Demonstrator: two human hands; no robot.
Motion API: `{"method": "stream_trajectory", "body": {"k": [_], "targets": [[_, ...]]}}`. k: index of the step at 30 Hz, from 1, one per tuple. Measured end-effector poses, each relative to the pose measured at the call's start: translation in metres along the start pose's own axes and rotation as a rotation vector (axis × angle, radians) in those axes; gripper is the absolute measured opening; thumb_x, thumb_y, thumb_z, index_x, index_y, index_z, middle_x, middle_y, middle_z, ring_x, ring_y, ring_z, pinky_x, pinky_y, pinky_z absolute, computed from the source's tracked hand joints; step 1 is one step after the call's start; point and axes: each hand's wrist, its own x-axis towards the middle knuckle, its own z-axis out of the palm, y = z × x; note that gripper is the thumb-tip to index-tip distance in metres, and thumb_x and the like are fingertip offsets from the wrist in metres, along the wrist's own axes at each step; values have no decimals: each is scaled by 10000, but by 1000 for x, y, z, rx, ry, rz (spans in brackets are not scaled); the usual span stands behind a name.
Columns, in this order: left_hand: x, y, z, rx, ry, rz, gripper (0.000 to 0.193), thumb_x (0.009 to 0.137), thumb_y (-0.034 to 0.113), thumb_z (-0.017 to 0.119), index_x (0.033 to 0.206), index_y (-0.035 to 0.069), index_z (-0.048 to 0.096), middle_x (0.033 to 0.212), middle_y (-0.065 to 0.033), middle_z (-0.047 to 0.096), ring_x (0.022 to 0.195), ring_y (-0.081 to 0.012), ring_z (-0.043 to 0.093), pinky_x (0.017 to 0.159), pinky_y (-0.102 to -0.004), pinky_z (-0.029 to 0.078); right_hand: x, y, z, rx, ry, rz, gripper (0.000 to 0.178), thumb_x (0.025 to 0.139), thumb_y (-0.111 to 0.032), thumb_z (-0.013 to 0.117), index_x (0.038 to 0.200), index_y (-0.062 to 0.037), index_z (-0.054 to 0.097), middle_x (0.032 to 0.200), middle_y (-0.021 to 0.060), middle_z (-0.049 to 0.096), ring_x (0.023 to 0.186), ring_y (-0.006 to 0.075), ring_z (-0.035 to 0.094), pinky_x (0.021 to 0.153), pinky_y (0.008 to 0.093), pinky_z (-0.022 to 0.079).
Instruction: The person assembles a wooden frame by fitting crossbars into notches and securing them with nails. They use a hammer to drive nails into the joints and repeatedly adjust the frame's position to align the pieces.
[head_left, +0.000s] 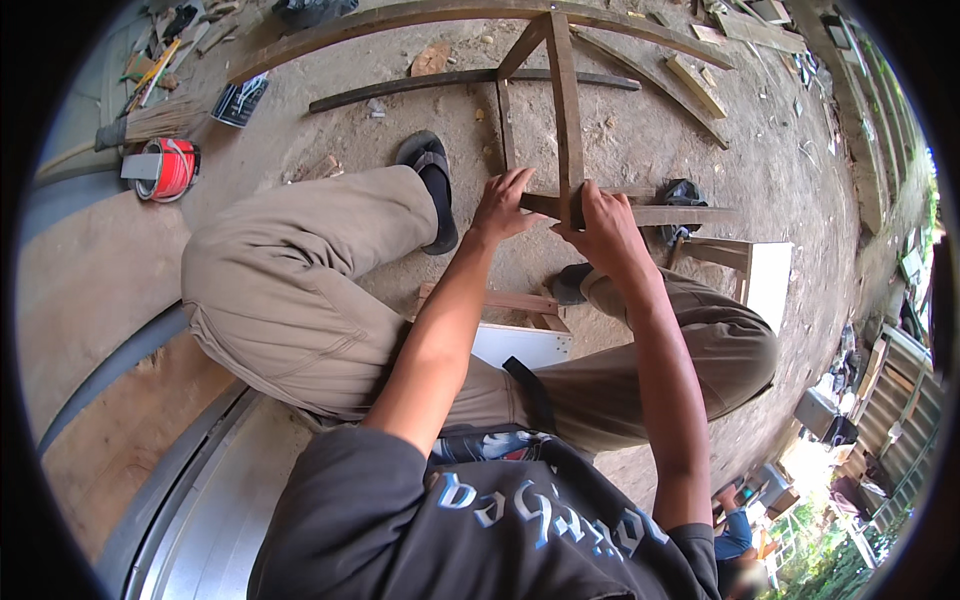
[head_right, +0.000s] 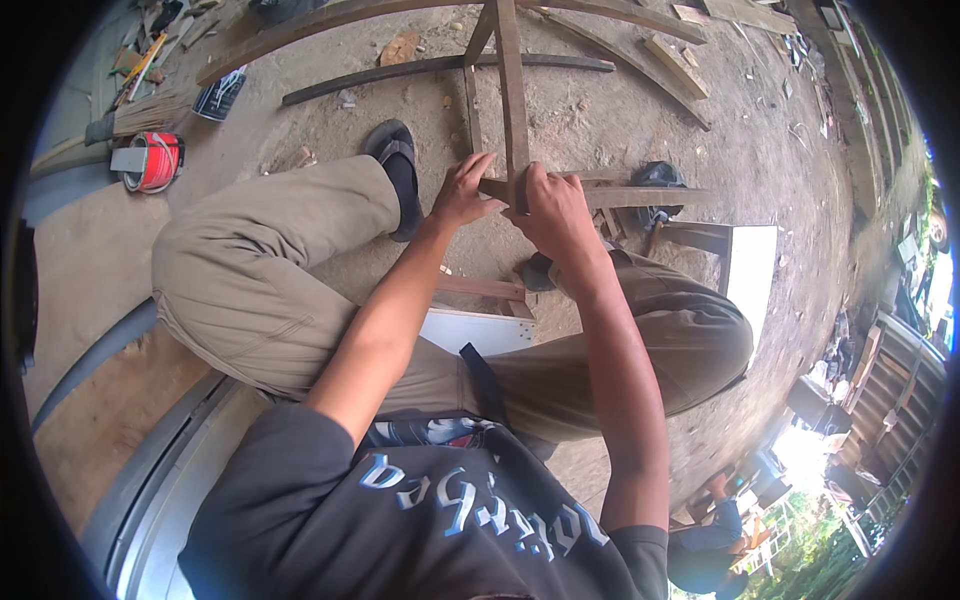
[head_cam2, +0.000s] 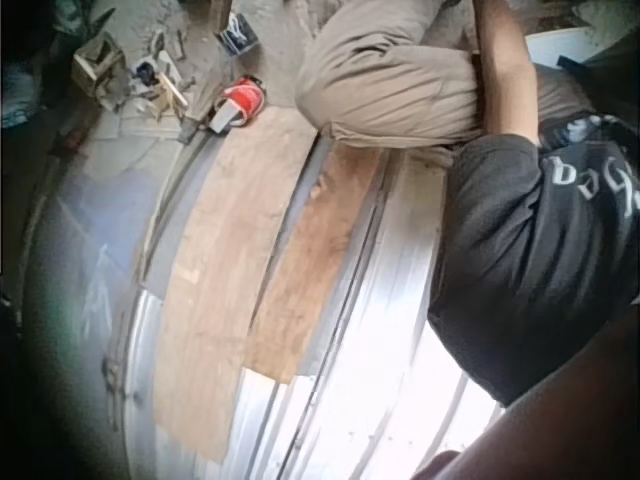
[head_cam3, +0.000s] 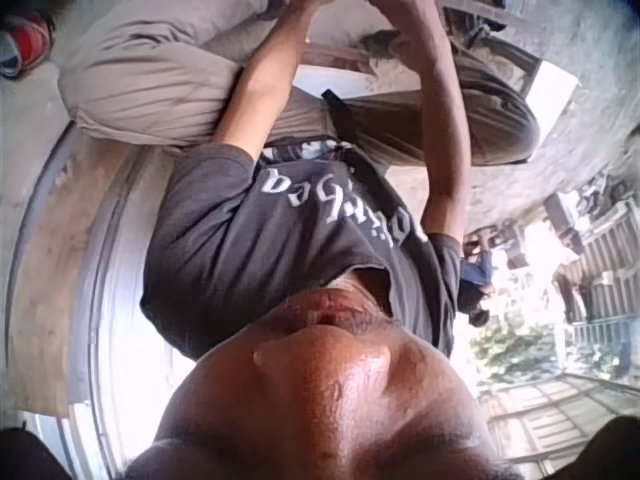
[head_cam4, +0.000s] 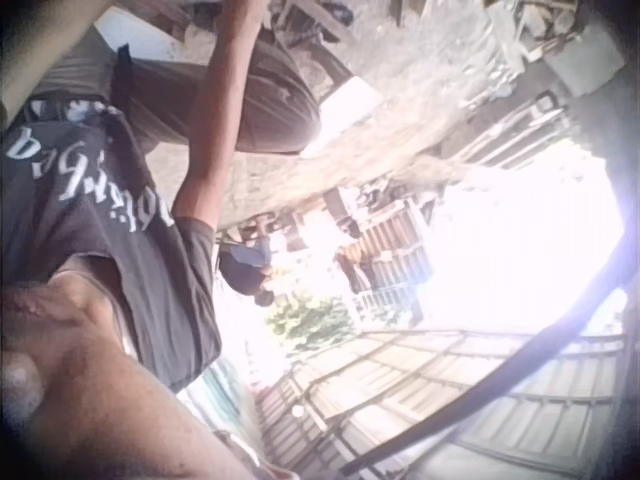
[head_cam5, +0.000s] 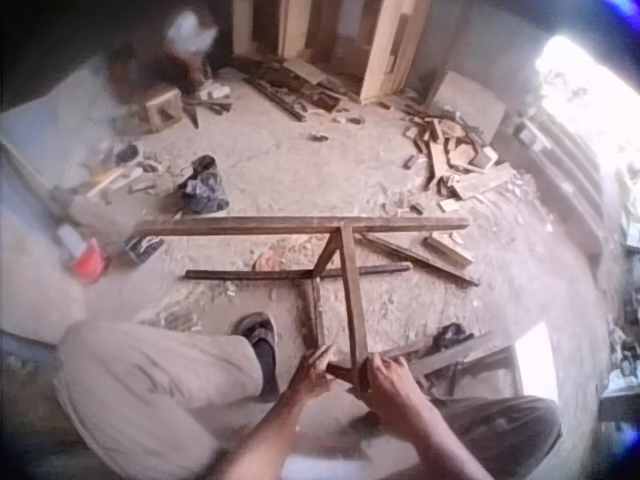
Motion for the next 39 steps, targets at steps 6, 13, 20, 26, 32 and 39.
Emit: {"method": "stream_trajectory", "body": {"k": [6,13,20,26,32,39], "targets": [[20,52,-27,-594,-272,-190,396,741,233,734,1101,82,670,965,-151,697,886,-295,692,761,-384,527,-1,-1,-9,46,-51,-18,515,747,-248,861,990,9,486,860,216,672,881,432,649,792,488,466],[18,50,-8,-475,-161,-126,261,759,162,674,994,50,678,830,-115,677,788,-226,689,706,-367,521,4,4,-26,74,-148,36,546,751,-263,869,999,18,472,859,250,665,863,468,641,721,496,496],[17,51,-12,-477,-162,-137,224,764,207,726,920,54,674,807,-135,667,786,-300,682,704,-392,516,6,6,-28,62,-162,18,493,768,-224,851,993,10,480,873,252,663,856,457,645,722,481,493],[17,46,-8,-466,-148,-97,225,772,220,726,914,55,668,796,-135,661,776,-285,682,703,-390,515,5,3,-32,68,-161,-4,470,780,-207,836,994,10,479,858,250,662,846,451,648,714,478,494],[18,45,-6,-484,-171,-129,254,761,236,738,917,50,662,816,-135,663,789,-288,681,701,-391,513,6,4,-31,25,-182,2,480,804,-214,816,1025,16,458,832,266,651,846,457,648,711,491,494],[13,37,-13,-321,-162,-34,461,684,247,802,1090,79,665,1120,-156,664,1151,-320,598,974,-416,468,4,18,-22,-110,-141,-102,514,816,-217,800,1028,49,415,809,282,641,832,477,635,724,506,504]]}}
